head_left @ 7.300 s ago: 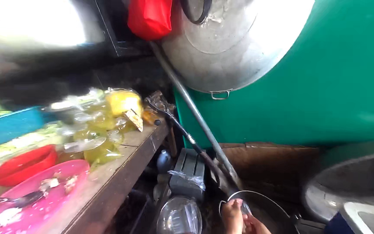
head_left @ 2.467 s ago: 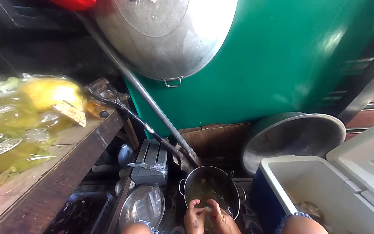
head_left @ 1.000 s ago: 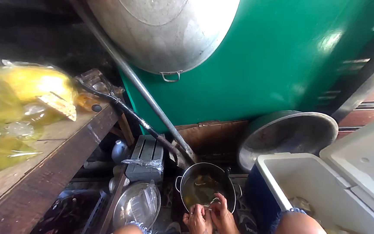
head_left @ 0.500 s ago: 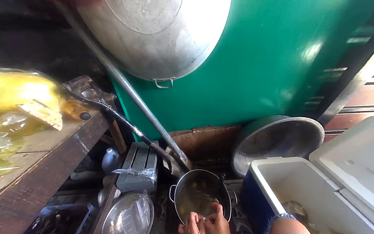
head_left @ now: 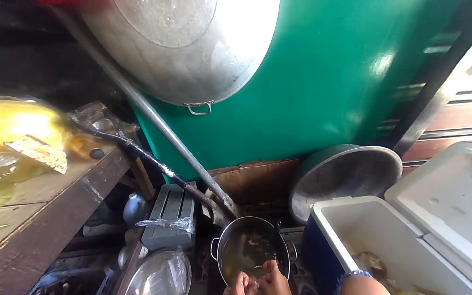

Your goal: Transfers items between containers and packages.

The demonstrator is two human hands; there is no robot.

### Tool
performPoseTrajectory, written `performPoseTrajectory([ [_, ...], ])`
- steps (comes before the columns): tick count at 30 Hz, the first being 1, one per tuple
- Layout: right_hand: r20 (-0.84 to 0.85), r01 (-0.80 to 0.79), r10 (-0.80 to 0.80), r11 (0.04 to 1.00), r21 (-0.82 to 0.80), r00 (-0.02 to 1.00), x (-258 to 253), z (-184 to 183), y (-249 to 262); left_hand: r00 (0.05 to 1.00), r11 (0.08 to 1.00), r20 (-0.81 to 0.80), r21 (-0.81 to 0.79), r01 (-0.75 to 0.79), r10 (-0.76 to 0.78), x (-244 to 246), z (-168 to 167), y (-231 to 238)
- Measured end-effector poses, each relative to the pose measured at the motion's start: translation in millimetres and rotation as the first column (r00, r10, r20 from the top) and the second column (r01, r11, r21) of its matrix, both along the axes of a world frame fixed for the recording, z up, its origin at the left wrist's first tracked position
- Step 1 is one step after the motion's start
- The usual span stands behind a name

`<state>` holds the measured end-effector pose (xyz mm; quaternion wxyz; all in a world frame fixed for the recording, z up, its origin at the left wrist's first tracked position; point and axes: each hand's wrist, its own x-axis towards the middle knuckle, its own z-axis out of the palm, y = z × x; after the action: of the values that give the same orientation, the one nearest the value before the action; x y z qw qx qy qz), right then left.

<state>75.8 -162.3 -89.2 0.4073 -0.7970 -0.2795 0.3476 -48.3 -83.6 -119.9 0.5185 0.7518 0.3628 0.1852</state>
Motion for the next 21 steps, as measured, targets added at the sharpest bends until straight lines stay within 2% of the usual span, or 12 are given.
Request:
performPoseTrajectory([
  [3, 0.112, -0.136, 0.135, 0.991, 0.004, 0.984, 4.8, 0.6, -4.8, 0.997, 0.998, 0.058, -0.036, -0.041, 0.043, 0.5, -0.2, -2.4],
  [6, 0.221, -0.271, 0.253, 0.961, 0.058, 0.942, 3.0, -1.4, -8.9, 0.985, 0.984, 0.048, -0.085, -0.159, 0.163, -0.1, -0.5, -4.6],
  [11, 0.344, -0.218, 0.134, 0.951, 0.217, 0.929, -2.4, -13.0, -5.9, 0.963, 0.950, 0.042, -0.182, -0.253, 0.265, 0.6, 7.6, -5.3],
  [14, 0.396, -0.276, 0.155, 0.923, 0.270, 0.905, -2.0, -21.2, -2.9, 0.949, 0.931, 0.056, -0.218, -0.293, 0.312, -2.5, 7.3, -6.0],
  [18, 0.473, -0.432, 0.289, 0.873, 0.227, 0.832, 1.5, -22.5, -0.6, 0.954, 0.932, 0.045, -0.229, -0.280, 0.297, -7.7, 4.0, -2.3],
  [21, 0.558, -0.581, 0.436, 0.807, 0.104, 0.706, 6.8, -16.2, 1.5, 0.976, 0.972, -0.037, -0.086, -0.218, 0.215, -11.9, 13.5, -1.1],
])
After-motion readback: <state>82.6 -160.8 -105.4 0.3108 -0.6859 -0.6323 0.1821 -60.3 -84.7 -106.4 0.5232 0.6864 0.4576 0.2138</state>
